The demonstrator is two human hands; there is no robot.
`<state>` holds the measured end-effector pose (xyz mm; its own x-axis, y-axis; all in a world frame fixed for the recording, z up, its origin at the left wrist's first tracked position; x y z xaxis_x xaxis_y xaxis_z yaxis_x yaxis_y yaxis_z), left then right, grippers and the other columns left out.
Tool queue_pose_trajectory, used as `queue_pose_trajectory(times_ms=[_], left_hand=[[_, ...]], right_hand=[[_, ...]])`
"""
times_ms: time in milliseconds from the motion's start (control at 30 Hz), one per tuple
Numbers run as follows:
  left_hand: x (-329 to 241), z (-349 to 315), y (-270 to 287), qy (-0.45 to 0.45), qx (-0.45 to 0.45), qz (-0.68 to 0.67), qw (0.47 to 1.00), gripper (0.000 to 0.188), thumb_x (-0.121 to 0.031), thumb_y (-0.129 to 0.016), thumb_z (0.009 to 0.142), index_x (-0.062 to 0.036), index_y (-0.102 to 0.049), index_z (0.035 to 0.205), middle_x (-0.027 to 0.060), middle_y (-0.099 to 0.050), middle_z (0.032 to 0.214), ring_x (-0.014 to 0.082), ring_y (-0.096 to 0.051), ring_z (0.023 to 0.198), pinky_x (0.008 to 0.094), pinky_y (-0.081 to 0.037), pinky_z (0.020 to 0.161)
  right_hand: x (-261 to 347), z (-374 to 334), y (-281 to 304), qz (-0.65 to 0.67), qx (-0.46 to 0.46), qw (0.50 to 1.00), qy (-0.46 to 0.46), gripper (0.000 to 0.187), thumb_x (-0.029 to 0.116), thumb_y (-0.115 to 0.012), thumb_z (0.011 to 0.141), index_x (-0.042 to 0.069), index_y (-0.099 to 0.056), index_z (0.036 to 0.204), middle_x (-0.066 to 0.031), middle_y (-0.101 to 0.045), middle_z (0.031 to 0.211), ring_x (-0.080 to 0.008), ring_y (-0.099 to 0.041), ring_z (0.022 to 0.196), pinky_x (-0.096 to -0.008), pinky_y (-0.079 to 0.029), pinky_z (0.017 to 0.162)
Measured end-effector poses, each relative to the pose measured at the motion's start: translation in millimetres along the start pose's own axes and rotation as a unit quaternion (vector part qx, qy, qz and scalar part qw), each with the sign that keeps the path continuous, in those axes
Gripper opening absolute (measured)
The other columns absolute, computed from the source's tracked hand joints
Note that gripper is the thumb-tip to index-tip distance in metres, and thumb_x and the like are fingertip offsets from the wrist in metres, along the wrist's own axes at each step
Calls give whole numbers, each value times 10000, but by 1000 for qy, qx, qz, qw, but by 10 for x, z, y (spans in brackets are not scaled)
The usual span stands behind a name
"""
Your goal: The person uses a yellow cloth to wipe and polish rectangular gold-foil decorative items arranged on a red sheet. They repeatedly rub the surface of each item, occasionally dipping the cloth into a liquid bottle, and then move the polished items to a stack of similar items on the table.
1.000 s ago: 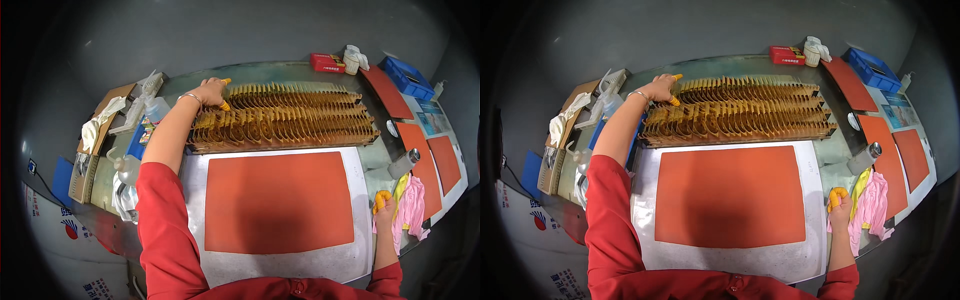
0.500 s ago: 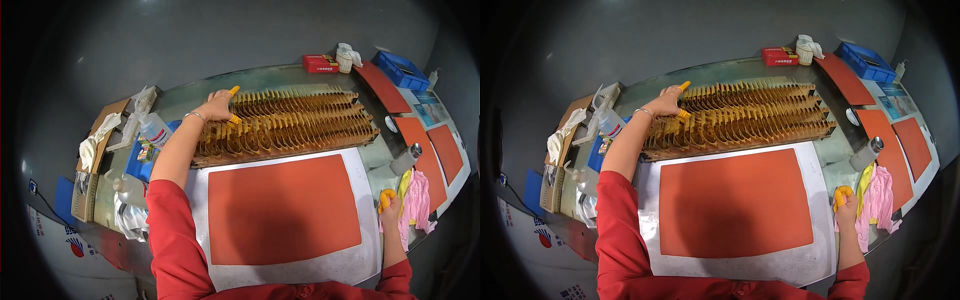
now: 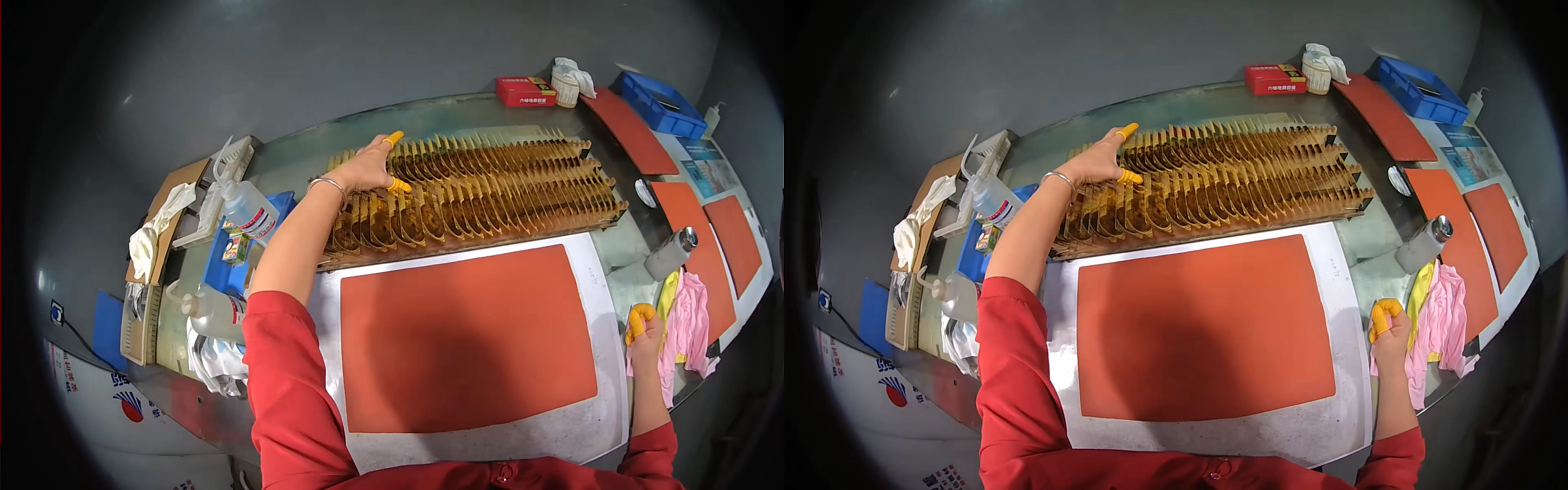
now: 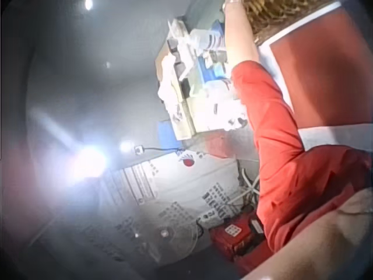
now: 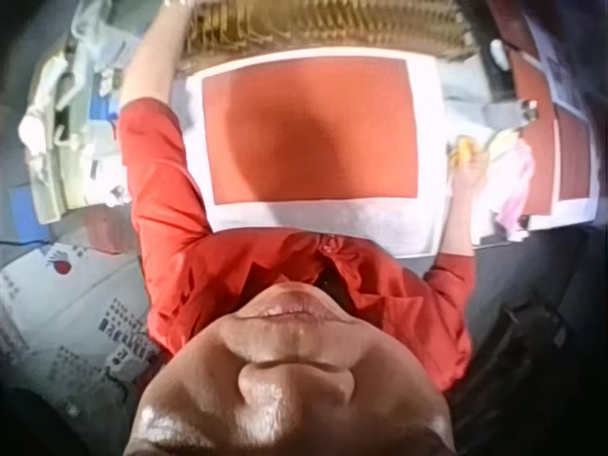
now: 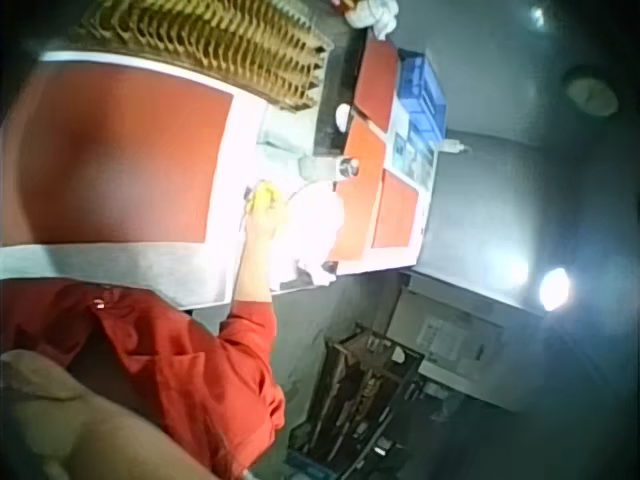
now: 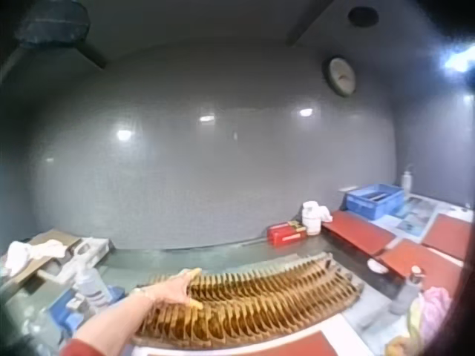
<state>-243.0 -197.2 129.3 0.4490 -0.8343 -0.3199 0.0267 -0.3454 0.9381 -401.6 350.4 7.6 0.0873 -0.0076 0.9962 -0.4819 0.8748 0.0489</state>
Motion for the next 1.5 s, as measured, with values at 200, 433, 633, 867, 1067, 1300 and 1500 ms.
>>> queue_pose_trajectory(times_ms=[200,433,633,867,1067,1300,1500], left_hand=[[-231,-102,57,-42,-36,-19,998,875,-234,-715,660,-19,-260,1376,154,-328,1337,314,-341,1246,349,-322,1028],[-223,-124,72,-46,-53,-36,997,967,-372,-800,605,-14,-305,1354,136,-322,1350,307,-314,1272,357,-308,1047],[-190,-120,81,-49,-61,-38,996,936,-379,-784,614,-9,-327,1342,136,-326,1348,308,-321,1267,360,-305,1045],[-282,-157,104,-47,-78,-52,994,807,-322,-767,629,-28,-409,1290,125,-343,1340,290,-333,1263,353,-307,1046],[-176,-232,261,-58,-76,-45,994,820,-314,-786,624,-41,-407,1297,127,-360,1332,289,-324,1266,367,-270,1064],[-232,-183,284,-26,-54,5,998,868,-343,-791,614,-97,-377,1336,120,-337,1350,306,-309,1277,379,-288,1059],[-306,-109,246,-25,-36,8,999,808,-279,-765,637,-108,-385,1329,121,-328,1357,312,-293,1289,387,-278,1066]], right_hand=[[-11,6,42,6,-8,1000,-9,65,104,-570,872,43,-549,869,16,-489,636,-27,-389,483,-168,-281,409],[0,11,34,-2,-3,1000,-2,57,98,-559,878,46,-547,859,18,-486,627,-27,-382,470,-167,-275,404],[57,6,-21,-5,-4,1000,-5,53,95,-562,877,45,-551,864,16,-491,629,-27,-381,472,-167,-278,406],[10,-12,18,6,1,1000,-5,59,98,-569,873,41,-556,872,12,-497,637,-33,-395,483,-169,-289,416],[58,36,6,-13,16,1000,-8,57,101,-565,871,45,-559,877,13,-502,626,-36,-401,482,-175,-295,418],[71,15,-45,19,5,1000,-10,55,91,-553,878,41,-559,857,7,-508,632,-38,-402,478,-175,-298,413],[94,23,-27,3,2,1000,-10,44,84,-558,871,40,-561,863,6,-507,632,-38,-403,475,-176,-297,404]])
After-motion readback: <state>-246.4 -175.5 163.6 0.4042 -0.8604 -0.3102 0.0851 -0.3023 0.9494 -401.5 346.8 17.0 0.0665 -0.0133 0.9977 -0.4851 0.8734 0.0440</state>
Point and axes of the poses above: each hand's wrist, its own z-axis towards the middle knuckle, its own y-axis out of the back of the hand, x = y × z, the point moved 1 cm from there along z, towards the middle knuckle
